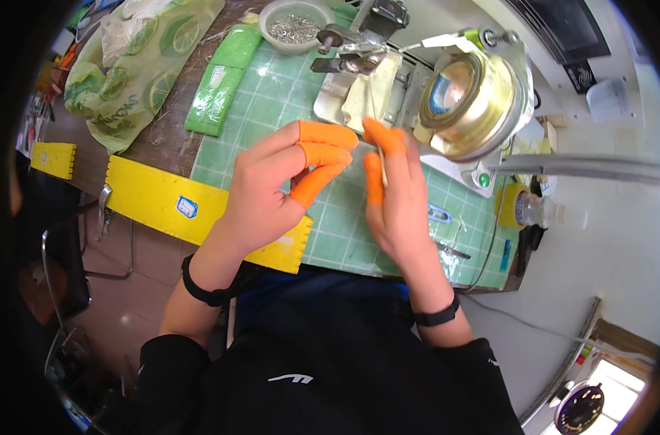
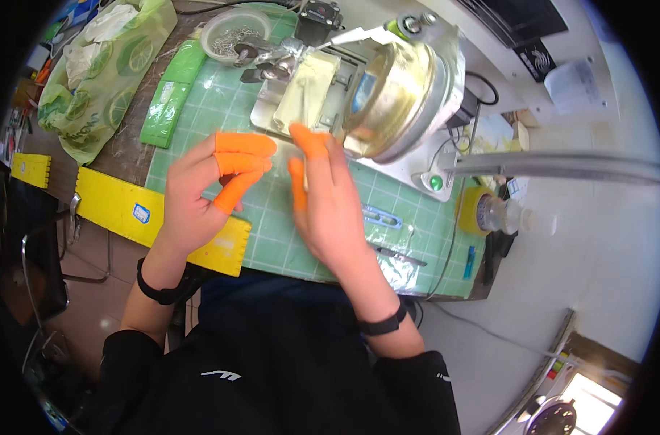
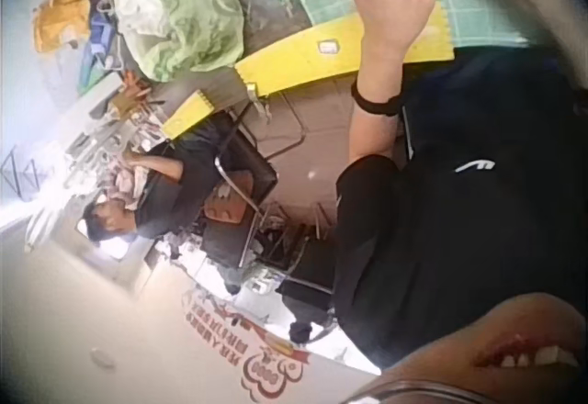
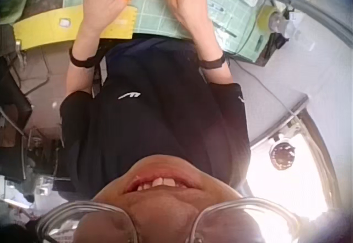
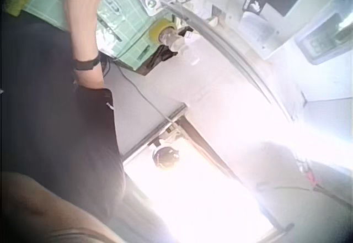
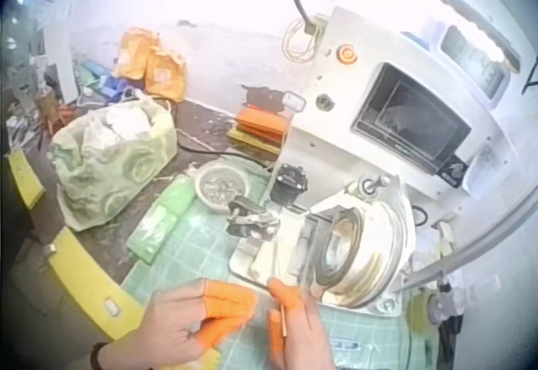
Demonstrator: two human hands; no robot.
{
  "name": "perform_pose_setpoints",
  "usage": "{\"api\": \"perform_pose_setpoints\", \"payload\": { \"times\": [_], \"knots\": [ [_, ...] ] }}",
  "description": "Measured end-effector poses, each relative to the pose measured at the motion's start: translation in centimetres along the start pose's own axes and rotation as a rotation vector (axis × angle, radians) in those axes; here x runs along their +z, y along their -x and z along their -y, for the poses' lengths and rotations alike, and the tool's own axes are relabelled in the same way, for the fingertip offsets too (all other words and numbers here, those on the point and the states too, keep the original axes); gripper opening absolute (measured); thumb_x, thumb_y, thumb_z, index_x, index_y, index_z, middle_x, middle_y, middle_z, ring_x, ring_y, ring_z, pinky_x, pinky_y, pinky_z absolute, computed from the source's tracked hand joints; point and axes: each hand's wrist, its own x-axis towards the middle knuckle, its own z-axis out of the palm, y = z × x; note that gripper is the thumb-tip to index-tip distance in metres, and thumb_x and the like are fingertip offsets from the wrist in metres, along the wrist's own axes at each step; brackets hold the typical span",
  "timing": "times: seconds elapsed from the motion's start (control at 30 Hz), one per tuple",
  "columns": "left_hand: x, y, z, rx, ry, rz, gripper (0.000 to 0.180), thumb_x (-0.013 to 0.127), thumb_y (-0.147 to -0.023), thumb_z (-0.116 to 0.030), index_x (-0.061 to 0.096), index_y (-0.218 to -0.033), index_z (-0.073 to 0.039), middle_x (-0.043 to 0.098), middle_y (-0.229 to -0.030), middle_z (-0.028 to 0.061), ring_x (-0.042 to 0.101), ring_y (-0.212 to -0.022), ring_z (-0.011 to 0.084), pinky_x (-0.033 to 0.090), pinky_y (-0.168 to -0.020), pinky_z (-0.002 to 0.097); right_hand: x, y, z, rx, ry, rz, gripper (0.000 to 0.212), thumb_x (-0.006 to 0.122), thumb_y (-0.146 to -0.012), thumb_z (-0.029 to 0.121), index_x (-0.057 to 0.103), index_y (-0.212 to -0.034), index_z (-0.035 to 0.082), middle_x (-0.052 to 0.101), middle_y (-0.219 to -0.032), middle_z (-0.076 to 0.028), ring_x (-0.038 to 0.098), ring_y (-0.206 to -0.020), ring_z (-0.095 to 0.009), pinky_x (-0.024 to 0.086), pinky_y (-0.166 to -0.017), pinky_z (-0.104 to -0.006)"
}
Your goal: Assembling small electrical or mechanical components using tools and adhesives.
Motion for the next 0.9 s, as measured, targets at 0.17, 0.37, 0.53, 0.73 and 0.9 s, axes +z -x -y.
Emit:
{"api": "perform_pose_setpoints", "payload": {
  "times": [0.17, 0.37, 0.53, 0.73, 0.9],
  "knots": [
    [-0.4, -0.4, 0.6, 0.124, -0.126, -0.04, 0.02, 0.072, -0.083, 0.01, 0.074, -0.101, 0.001, 0.073, -0.111, 0.014, 0.071, -0.089, 0.0211, 0.057, -0.071, 0.0274, -3.2, 3.8, 0.2, -0.025, -0.168, 0.0, 0.034, 0.059, -0.096, -0.002, 0.058, -0.131, -0.003, 0.064, -0.118, -0.024, 0.064, -0.09, -0.033, 0.052, -0.082, -0.0396],
    [-0.6, -0.3, 0.4, 0.069, -0.106, -0.006, 0.019, 0.075, -0.081, 0.009, 0.074, -0.099, 0.001, 0.074, -0.11, 0.0144, 0.073, -0.095, 0.0246, 0.059, -0.079, 0.0309, -4.5, 2.2, 1.5, -0.185, -0.047, -0.13, 0.036, 0.046, -0.106, 0.03, 0.06, -0.125, 0.002, 0.071, -0.107, -0.016, 0.061, -0.076, -0.019, 0.043, -0.069, -0.0314],
    [-0.6, -0.1, 0.5, 0.09, -0.102, -0.017, 0.019, 0.075, -0.08, 0.009, 0.074, -0.098, 0.002, 0.074, -0.11, 0.0142, 0.073, -0.096, 0.0257, 0.06, -0.08, 0.0317, -4.8, 3.5, 0.8, -0.191, -0.032, -0.088, 0.036, 0.047, -0.106, 0.028, 0.06, -0.125, 0.001, 0.071, -0.103, -0.015, 0.061, -0.076, -0.02, 0.043, -0.069, -0.0333],
    [-0.9, 0.6, 0.6, 0.097, -0.125, -0.053, 0.021, 0.076, -0.08, 0.008, 0.074, -0.099, 0.001, 0.074, -0.11, 0.0128, 0.073, -0.098, 0.0268, 0.06, -0.081, 0.0325, -1.6, 2.6, 1.8, 0.135, -0.143, 0.21, 0.055, 0.069, -0.095, 0.022, 0.053, -0.142, -0.001, 0.062, -0.121, -0.022, 0.062, -0.094, -0.033, 0.049, -0.078, -0.0359],
    [0.5, 0.2, 0.1, 0.247, -0.156, -0.09, 0.015, 0.075, -0.082, 0.001, 0.072, -0.096, -0.002, 0.072, -0.11, 0.0085, 0.073, -0.088, 0.0233, 0.06, -0.069, 0.0304, -5.2, 5.4, -0.7, 0.162, 0.171, 0.007, 0.061, 0.069, -0.094, 0.031, 0.051, -0.142, -0.001, 0.055, -0.138, -0.021, 0.053, -0.123, -0.037, 0.04, -0.106, -0.0474]
  ]
}}
